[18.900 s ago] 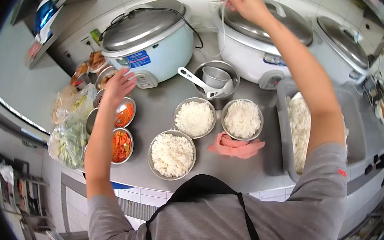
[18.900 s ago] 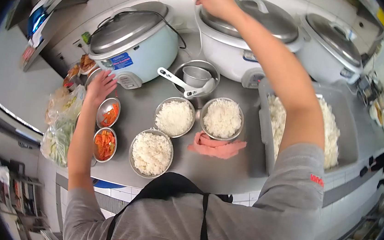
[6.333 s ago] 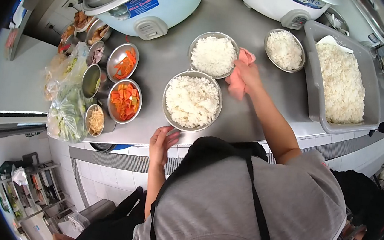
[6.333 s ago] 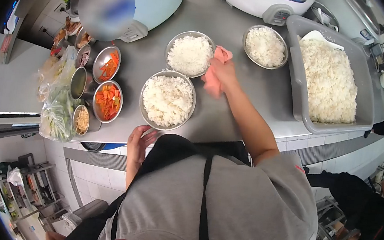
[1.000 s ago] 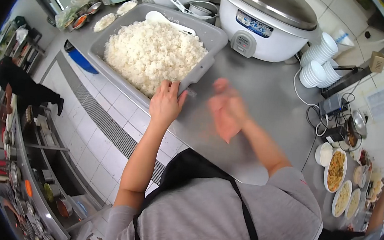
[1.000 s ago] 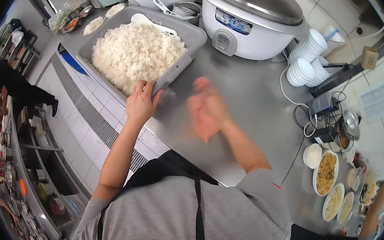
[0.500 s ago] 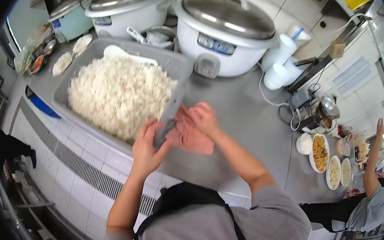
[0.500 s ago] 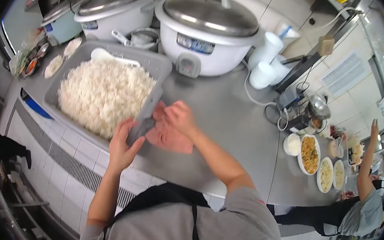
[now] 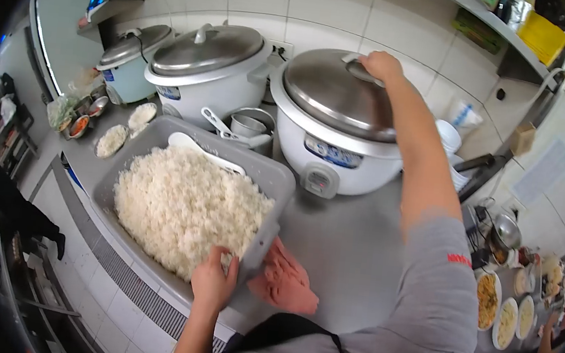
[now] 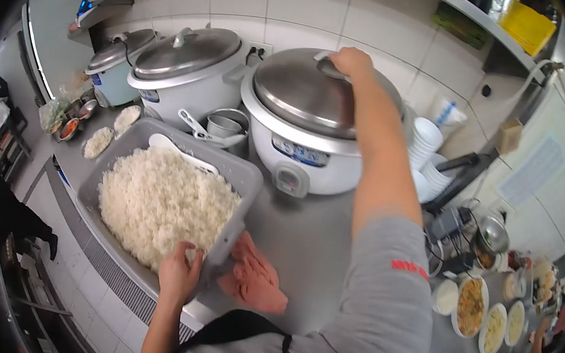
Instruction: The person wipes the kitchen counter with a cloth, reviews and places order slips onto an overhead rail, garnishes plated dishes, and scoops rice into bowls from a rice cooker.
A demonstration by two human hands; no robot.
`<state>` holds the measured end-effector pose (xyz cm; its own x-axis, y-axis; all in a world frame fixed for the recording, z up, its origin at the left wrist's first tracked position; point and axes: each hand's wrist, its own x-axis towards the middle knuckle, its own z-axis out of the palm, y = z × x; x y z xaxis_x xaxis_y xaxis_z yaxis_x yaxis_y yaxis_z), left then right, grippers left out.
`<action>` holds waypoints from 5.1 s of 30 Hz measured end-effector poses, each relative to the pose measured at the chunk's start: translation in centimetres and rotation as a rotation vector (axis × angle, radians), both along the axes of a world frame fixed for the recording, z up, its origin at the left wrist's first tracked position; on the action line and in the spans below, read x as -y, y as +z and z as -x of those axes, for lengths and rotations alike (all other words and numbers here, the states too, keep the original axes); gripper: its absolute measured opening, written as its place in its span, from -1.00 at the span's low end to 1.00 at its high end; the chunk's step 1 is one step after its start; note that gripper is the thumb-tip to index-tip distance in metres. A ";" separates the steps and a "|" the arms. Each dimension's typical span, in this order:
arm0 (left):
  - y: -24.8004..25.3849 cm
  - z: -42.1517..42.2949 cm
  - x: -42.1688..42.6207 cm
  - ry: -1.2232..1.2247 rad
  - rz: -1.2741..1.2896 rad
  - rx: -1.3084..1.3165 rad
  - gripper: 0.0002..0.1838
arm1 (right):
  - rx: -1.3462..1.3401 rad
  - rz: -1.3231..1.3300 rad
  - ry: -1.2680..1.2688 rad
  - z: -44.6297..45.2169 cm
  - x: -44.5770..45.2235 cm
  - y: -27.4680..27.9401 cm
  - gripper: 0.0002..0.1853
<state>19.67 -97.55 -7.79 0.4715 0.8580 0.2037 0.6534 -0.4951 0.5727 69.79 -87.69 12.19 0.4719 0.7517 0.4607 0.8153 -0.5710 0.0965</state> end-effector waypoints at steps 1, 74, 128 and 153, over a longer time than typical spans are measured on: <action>0.4 -0.1 -0.1 0.014 -0.013 -0.010 -0.80 | -0.034 0.054 0.040 -0.2 0.1 0.4 -0.50; -1.9 15.4 -1.3 0.257 -0.202 0.605 -0.86 | -0.300 0.283 0.468 31.5 -11.9 -22.5 -0.78; -4.9 15.3 4.0 -0.008 0.244 0.732 -0.79 | -0.063 -0.042 0.197 27.5 20.6 -34.3 -0.22; -5.9 5.0 9.7 -0.651 0.214 0.561 -0.85 | -0.891 -0.240 0.344 28.1 24.4 -33.3 -0.57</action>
<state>14.69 -107.23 -13.73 0.7583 0.5008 0.4173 -0.1253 -0.5162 0.8472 41.74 -112.07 -21.07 0.4935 0.8462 0.2010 0.6592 -0.2132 -0.7211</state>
